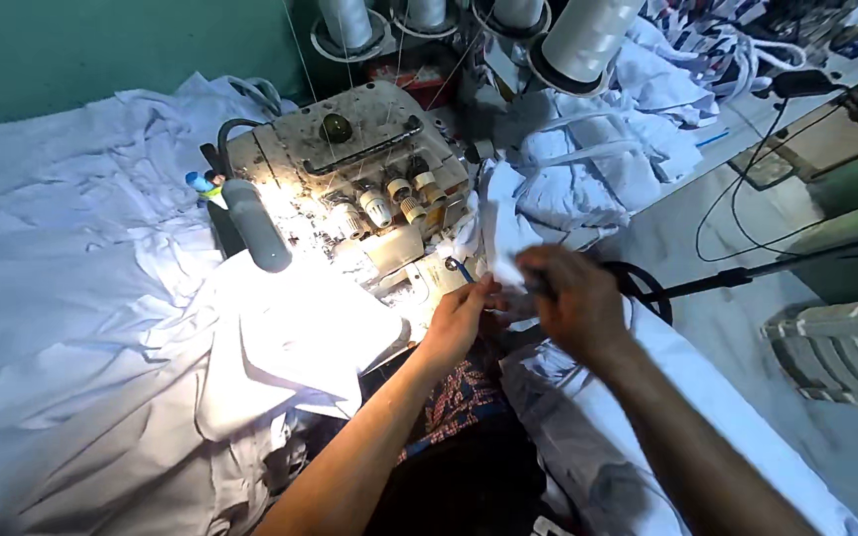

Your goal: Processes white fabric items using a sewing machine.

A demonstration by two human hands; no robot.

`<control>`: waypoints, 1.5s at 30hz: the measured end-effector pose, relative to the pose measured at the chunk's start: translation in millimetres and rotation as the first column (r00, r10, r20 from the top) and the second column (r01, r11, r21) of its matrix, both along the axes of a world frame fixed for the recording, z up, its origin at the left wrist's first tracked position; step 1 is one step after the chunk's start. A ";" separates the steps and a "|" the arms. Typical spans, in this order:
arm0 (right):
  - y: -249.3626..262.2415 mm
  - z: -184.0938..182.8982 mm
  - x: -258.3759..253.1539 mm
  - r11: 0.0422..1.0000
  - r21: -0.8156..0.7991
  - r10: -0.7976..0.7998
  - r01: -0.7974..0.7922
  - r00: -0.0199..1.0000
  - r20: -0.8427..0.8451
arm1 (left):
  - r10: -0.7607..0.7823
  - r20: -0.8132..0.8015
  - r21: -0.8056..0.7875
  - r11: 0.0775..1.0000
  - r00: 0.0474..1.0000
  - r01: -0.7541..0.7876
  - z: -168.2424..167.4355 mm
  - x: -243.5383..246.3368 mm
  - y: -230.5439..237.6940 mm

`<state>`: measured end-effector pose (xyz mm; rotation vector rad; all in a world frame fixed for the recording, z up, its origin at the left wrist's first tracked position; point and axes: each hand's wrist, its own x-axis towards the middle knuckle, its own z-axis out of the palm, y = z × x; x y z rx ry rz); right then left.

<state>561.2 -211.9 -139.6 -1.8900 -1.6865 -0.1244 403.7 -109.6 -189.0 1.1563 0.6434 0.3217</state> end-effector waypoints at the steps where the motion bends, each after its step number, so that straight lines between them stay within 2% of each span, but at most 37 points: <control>1: -14.3 -22.9 -11.9 0.999 -0.040 -0.015 0.013 0.999 -0.047 | 0.018 -0.018 -0.078 0.997 1.000 -0.019 -3.4 2.8 1.4; 3: -39.6 -56.4 -37.1 0.996 -0.082 -0.028 0.017 0.990 -0.137 | 0.023 -0.075 -0.112 0.993 0.997 -0.031 -14.2 7.6 6.0; 5: -59.6 -74.4 -63.3 0.996 -0.087 -0.019 -0.001 0.973 -0.230 | 0.023 -0.087 -0.109 0.993 0.996 -0.033 -19.1 11.1 8.9; 7: -74.8 -80.4 -87.8 0.997 -0.072 0.011 -0.035 0.950 -0.312 | 0.022 -0.071 -0.172 0.984 0.997 -0.034 -13.8 13.8 9.5; 9: -86.7 -76.1 -107.0 0.986 -0.100 0.070 -0.134 0.873 -0.483 | 0.023 -0.087 -0.246 0.968 0.996 -0.043 -3.6 14.0 8.6; 10: -90.4 -72.8 -113.7 0.975 -0.106 0.092 -0.195 0.791 -0.605 | 0.017 -0.099 -0.255 0.966 0.995 -0.042 0.2 11.7 8.9; 12: -90.5 -67.5 -120.3 0.969 -0.047 0.099 -0.242 0.555 -0.826 | -0.005 -0.116 -0.210 0.977 0.993 -0.019 6.7 -1.4 9.7; 14: -79.3 -63.9 -119.9 0.991 -0.046 -0.007 -0.126 0.298 -0.955 | -0.035 -0.079 -0.127 0.992 0.996 0.024 15.4 -26.7 7.7; 16: -56.5 -60.9 -114.0 0.992 -0.104 -0.108 -0.066 -0.058 -0.992 | -0.088 -0.023 -0.053 0.995 0.996 0.087 27.8 -59.4 3.3; 17: -44.1 -59.6 -110.2 0.988 -0.095 -0.118 -0.122 -0.198 -0.973 | -0.114 -0.010 -0.020 0.993 0.993 0.114 33.7 -75.7 1.8; 18: -31.3 -57.5 -109.3 0.981 -0.058 -0.115 -0.186 -0.317 -0.942 | -0.135 -0.013 0.010 0.991 0.991 0.136 39.0 -91.3 1.4; 19: -18.9 -53.9 -110.6 0.968 -0.014 -0.114 -0.250 -0.389 -0.914 | -0.148 -0.033 0.036 0.988 0.988 0.149 44.3 -105.6 1.8; 20: -7.1 -47.7 -114.3 0.957 0.011 -0.117 -0.290 -0.421 -0.900 | -0.150 -0.062 0.060 0.986 0.987 0.153 50.3 -118.7 3.0; 21: 4.6 -39.6 -120.0 0.956 0.010 -0.116 -0.293 -0.407 -0.906 | -0.138 -0.099 0.085 0.986 0.985 0.147 56.9 -131.0 5.4; 22: 16.2 -31.3 -126.6 0.962 -0.004 -0.103 -0.271 -0.351 -0.931 | -0.114 -0.136 0.108 0.986 0.984 0.129 63.9 -142.4 9.2; 24: 37.3 -20.3 -136.6 0.979 -0.004 -0.040 -0.203 -0.178 -0.983 | -0.043 -0.202 0.190 0.978 0.979 0.082 75.2 -161.7 20.7; 26: 56.6 -16.0 -141.7 0.994 0.019 0.017 -0.103 -0.026 -1.000 | 0.026 -0.323 0.362 0.927 0.946 0.098 83.4 -176.0 39.1; 28: 74.1 -14.1 -141.1 1.000 0.022 0.022 0.001 0.061 -0.998 | 0.092 -0.454 0.502 0.848 0.886 0.169 91.5 -182.1 58.3; 30: 88.6 -13.6 -136.4 0.996 -0.005 -0.011 0.087 0.071 -0.997 | 0.154 -0.520 0.594 0.772 0.840 0.226 100.7 -180.4 74.6; 32: 99.5 -16.9 -131.0 0.990 -0.031 -0.037 0.137 0.041 -0.998 | 0.207 -0.535 0.667 0.698 0.819 0.259 101.4 -177.9 90.7; 35: 108.3 -24.9 -127.3 0.989 -0.057 -0.060 0.134 0.013 -0.998 | 0.256 -0.535 0.732 0.616 0.805 0.290 91.9 -177.3 109.3; 38: 116.0 -30.5 -128.6 0.986 -0.093 -0.094 0.138 0.004 -0.996 | 0.258 -0.587 0.706 0.628 0.767 0.328 88.5 -181.4 119.2; 42: 121.8 -36.1 -133.4 0.986 -0.094 -0.097 0.137 0.013 -0.995 | 0.254 -0.704 0.612 0.691 0.663 0.385 91.3 -191.7 125.6; 45: 125.4 -36.7 -136.0 0.984 -0.086 -0.089 0.154 0.012 -0.996 | 0.248 -0.725 0.576 0.729 0.643 0.368 92.7 -199.3 127.3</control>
